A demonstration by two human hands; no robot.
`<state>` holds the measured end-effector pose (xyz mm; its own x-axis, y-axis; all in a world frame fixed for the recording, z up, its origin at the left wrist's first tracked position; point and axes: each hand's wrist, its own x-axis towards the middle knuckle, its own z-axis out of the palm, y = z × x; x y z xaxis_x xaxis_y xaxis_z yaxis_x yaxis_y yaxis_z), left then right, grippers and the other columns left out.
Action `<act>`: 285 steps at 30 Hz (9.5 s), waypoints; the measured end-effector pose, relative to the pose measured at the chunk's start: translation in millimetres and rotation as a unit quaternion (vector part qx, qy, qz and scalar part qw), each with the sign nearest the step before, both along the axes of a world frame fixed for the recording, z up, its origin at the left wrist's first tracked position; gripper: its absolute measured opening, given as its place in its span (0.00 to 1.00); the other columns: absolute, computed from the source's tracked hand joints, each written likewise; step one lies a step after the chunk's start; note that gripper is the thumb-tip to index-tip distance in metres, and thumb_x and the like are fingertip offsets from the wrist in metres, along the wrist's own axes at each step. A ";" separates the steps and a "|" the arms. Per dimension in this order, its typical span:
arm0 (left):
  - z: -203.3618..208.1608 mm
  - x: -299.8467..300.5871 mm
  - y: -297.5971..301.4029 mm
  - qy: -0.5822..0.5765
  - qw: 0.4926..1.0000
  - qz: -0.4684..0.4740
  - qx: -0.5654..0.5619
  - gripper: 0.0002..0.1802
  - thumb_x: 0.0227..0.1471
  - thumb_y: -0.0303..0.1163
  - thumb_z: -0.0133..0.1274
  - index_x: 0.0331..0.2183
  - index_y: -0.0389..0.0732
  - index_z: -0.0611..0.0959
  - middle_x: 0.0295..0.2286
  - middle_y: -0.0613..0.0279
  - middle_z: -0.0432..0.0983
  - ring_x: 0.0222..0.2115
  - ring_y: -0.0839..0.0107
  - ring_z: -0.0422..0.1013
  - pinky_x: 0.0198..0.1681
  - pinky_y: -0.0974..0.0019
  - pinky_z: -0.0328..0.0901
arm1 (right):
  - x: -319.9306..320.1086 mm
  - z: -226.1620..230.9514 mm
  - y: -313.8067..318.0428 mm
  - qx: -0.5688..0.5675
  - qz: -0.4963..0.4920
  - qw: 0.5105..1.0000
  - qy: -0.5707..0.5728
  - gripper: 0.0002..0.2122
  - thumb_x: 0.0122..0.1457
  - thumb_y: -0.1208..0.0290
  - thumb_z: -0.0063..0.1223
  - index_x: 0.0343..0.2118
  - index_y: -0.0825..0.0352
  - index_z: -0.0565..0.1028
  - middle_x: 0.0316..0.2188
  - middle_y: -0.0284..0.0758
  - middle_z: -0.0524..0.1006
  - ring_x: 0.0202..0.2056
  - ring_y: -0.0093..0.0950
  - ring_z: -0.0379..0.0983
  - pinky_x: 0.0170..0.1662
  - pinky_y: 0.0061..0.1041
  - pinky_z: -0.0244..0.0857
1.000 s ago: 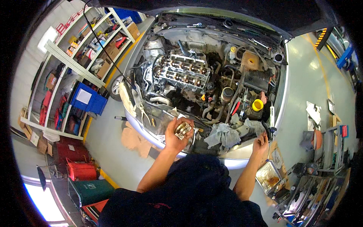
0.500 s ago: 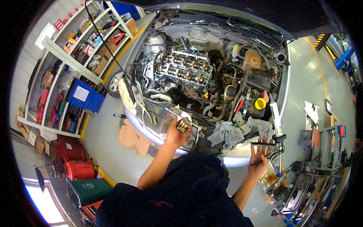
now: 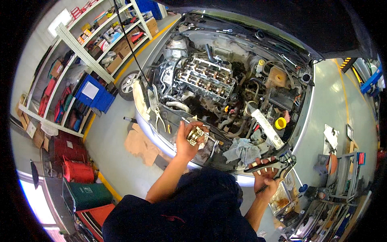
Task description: The person works on a car engine with the hood open, using a ratchet and socket to loosen and remove bolts from the cylinder head. They then remove a camshaft bearing cap and apply grease to it using a grease gun.
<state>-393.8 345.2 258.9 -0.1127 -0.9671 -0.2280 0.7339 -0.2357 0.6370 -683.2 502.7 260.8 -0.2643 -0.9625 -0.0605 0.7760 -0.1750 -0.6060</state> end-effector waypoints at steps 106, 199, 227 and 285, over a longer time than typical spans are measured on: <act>75.7 14.4 -37.3 -0.181 0.981 -0.060 0.013 0.32 0.69 0.57 0.32 0.32 0.39 0.77 0.16 0.65 0.66 0.11 0.78 0.58 0.14 0.72 0.48 | 53.2 32.9 14.3 0.068 0.157 0.985 -0.028 0.23 0.45 0.77 0.55 0.48 0.66 0.70 0.36 0.42 0.75 0.38 0.44 0.74 0.46 0.56 0.67; 70.3 15.2 -36.8 -0.170 0.983 -0.063 0.015 0.33 0.68 0.57 0.33 0.32 0.39 0.78 0.16 0.64 0.67 0.10 0.78 0.57 0.14 0.72 0.47 | 52.1 23.8 20.0 0.043 0.164 0.985 -0.012 0.21 0.49 0.76 0.55 0.49 0.66 0.71 0.36 0.43 0.74 0.38 0.43 0.73 0.46 0.54 0.64; 72.9 12.3 -39.0 -0.179 0.982 -0.059 0.018 0.32 0.68 0.57 0.33 0.32 0.39 0.77 0.15 0.64 0.67 0.10 0.78 0.58 0.13 0.72 0.48 | 52.2 24.1 19.1 0.021 0.147 0.989 -0.015 0.18 0.54 0.76 0.57 0.49 0.71 0.72 0.35 0.47 0.74 0.37 0.45 0.73 0.43 0.54 0.66; 76.1 10.7 -41.0 -0.195 0.977 -0.084 0.004 0.35 0.66 0.61 0.32 0.32 0.38 0.77 0.21 0.44 0.78 0.11 0.75 0.64 0.13 0.74 0.51 | 49.6 23.6 16.9 0.030 0.149 0.988 -0.039 0.17 0.52 0.77 0.54 0.47 0.70 0.72 0.36 0.46 0.74 0.38 0.45 0.73 0.44 0.54 0.66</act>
